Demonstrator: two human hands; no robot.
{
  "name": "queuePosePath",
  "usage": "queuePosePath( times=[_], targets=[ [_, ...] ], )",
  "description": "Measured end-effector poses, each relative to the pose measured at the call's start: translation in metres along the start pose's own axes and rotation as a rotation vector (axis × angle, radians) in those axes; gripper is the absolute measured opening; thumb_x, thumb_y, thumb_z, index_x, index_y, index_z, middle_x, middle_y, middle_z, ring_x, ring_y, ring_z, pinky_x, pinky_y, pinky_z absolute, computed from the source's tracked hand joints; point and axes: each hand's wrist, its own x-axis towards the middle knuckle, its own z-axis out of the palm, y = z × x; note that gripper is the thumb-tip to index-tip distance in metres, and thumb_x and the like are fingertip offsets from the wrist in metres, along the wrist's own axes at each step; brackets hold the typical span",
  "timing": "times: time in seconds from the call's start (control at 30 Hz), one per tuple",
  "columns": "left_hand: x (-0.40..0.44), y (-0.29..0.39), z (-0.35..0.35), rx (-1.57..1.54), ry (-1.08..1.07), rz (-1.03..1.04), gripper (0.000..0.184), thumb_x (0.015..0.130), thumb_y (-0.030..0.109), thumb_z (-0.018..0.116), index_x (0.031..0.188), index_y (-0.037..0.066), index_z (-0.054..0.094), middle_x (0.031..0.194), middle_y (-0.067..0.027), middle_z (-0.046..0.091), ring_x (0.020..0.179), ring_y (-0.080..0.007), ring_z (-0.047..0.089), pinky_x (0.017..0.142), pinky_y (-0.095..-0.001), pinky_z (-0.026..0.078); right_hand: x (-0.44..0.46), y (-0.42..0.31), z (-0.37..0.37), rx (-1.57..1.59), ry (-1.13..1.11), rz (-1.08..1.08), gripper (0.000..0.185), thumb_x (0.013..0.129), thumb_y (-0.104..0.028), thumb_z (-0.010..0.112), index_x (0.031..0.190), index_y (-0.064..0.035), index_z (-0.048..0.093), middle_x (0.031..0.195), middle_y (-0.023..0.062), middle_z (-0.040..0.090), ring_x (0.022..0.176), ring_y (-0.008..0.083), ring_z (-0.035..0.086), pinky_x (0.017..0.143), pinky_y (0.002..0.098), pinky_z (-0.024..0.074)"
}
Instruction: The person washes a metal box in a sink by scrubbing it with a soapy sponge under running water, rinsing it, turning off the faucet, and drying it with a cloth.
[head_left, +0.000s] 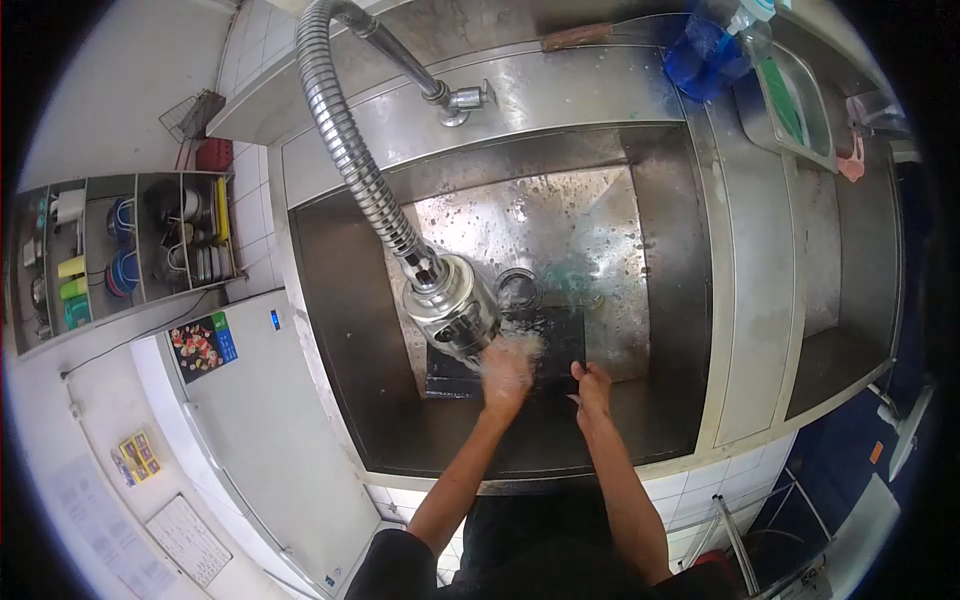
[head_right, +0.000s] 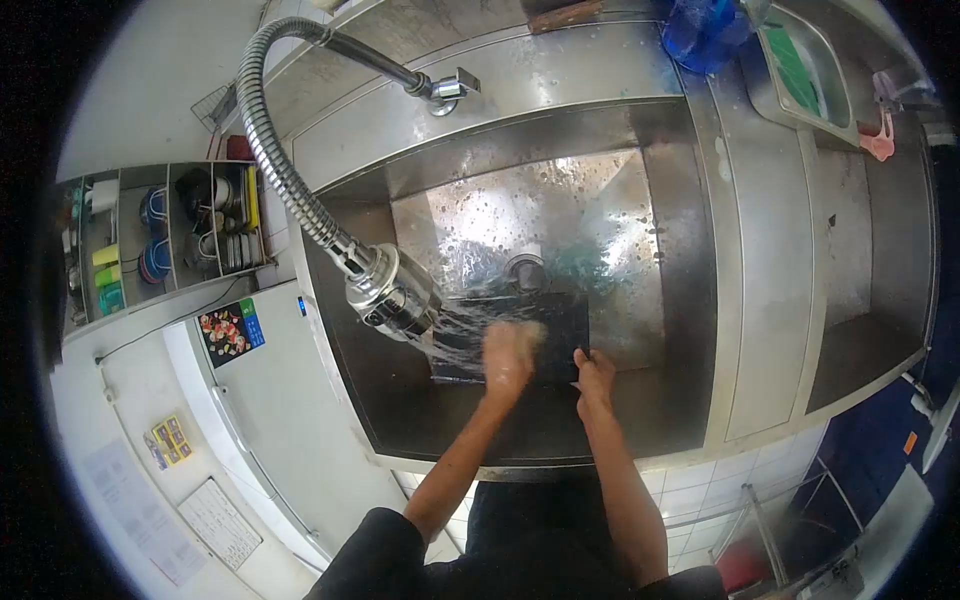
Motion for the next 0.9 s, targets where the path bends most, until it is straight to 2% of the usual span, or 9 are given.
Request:
queuePosePath(
  times=[0.13,0.23,0.3,0.37,0.57,0.7,0.73,0.83,0.9],
  targets=[
    [0.005,-0.028,-0.014,-0.067,-0.237,0.074,0.010,0.090,0.007,0.057,0.094,-0.001,0.061,0.087,-0.0212,0.056,0.082,-0.0396,0.052,0.075,-0.0536,0.041,-0.009,-0.002,-0.011,0.072,0.172,0.006,0.048,0.091,-0.022,0.067,0.133,-0.0074,0.050,0.127,0.0104,0.057,0.127,0.0287,0.046,0.103,0.0607,0.0347],
    [0.013,-0.043,-0.052,-0.567,0.076,-0.351,0.017,0.088,0.003,0.055,0.103,0.002,0.064,0.087,-0.0204,0.057,0.082,-0.0413,0.054,0.076,-0.0533,0.042,-0.008,-0.006,-0.026,0.130,0.232,-0.033,0.048,0.091,-0.020,0.065,0.134,-0.0069,0.049,0.125,0.0104,0.057,0.127,0.0278,0.046,0.103,0.0623,0.0329],
    [-0.011,-0.058,-0.035,0.177,0.143,-0.214,0.019,0.086,0.002,0.057,0.104,0.000,0.063,0.087,-0.0201,0.057,0.083,-0.0434,0.054,0.078,-0.0539,0.042,-0.009,-0.016,-0.017,0.141,0.242,-0.062,0.047,0.091,-0.018,0.064,0.134,-0.0068,0.050,0.125,0.0100,0.058,0.127,0.0270,0.047,0.103,0.0628,0.0326],
    [-0.024,-0.051,-0.014,0.121,0.123,0.082,0.015,0.086,0.004,0.059,0.100,-0.001,0.062,0.088,-0.0211,0.056,0.085,-0.0447,0.052,0.078,-0.0544,0.041,-0.013,-0.022,-0.002,0.127,0.268,-0.031,0.039,0.090,-0.018,0.063,0.126,-0.0080,0.054,0.123,0.0084,0.059,0.127,0.0255,0.047,0.103,0.0609,0.0332],
    [-0.019,-0.055,-0.038,0.146,0.151,-0.459,0.018,0.080,0.004,0.060,0.095,-0.001,0.052,0.098,-0.0280,0.052,0.093,-0.0472,0.049,0.083,-0.0566,0.038,-0.016,-0.022,-0.014,0.128,0.256,-0.033,0.032,0.089,-0.018,0.067,0.118,-0.0068,0.058,0.124,0.0097,0.056,0.122,0.0287,0.049,0.105,0.0602,0.0320],
    [-0.050,-0.034,-0.021,-0.030,-0.049,-0.114,0.024,0.073,0.002,0.062,0.093,-0.004,0.051,0.097,-0.0292,0.049,0.095,-0.0492,0.048,0.084,-0.0582,0.037,-0.032,-0.037,-0.005,0.048,0.262,-0.018,0.040,0.095,-0.023,0.063,0.126,0.0015,0.056,0.132,0.0171,0.051,0.126,0.0326,0.045,0.102,0.0558,0.0382],
    [-0.028,-0.029,-0.041,0.053,-0.033,-0.020,0.011,0.085,0.004,0.059,0.091,-0.003,0.052,0.091,-0.0246,0.049,0.087,-0.0441,0.048,0.075,-0.0505,0.037,-0.025,-0.036,-0.009,0.088,0.251,-0.013,0.042,0.095,-0.024,0.063,0.127,0.0013,0.055,0.133,0.0169,0.051,0.127,0.0323,0.045,0.102,0.0560,0.0381],
    [-0.010,-0.043,-0.045,0.055,0.180,-0.300,0.012,0.083,0.005,0.060,0.089,-0.001,0.052,0.088,-0.0232,0.048,0.087,-0.0431,0.048,0.077,-0.0503,0.037,-0.007,-0.026,-0.018,0.114,0.236,-0.003,0.046,0.095,-0.024,0.063,0.132,0.0013,0.052,0.133,0.0163,0.051,0.128,0.0320,0.045,0.102,0.0558,0.0379],
    [-0.013,-0.020,-0.038,0.131,0.237,-0.149,0.011,0.084,0.006,0.060,0.089,0.000,0.053,0.087,-0.0233,0.047,0.087,-0.0433,0.049,0.079,-0.0524,0.036,0.006,-0.013,-0.012,0.112,0.229,-0.004,0.049,0.095,-0.025,0.063,0.135,0.0016,0.049,0.133,0.0159,0.051,0.128,0.0319,0.045,0.103,0.0556,0.0378]
  ],
)
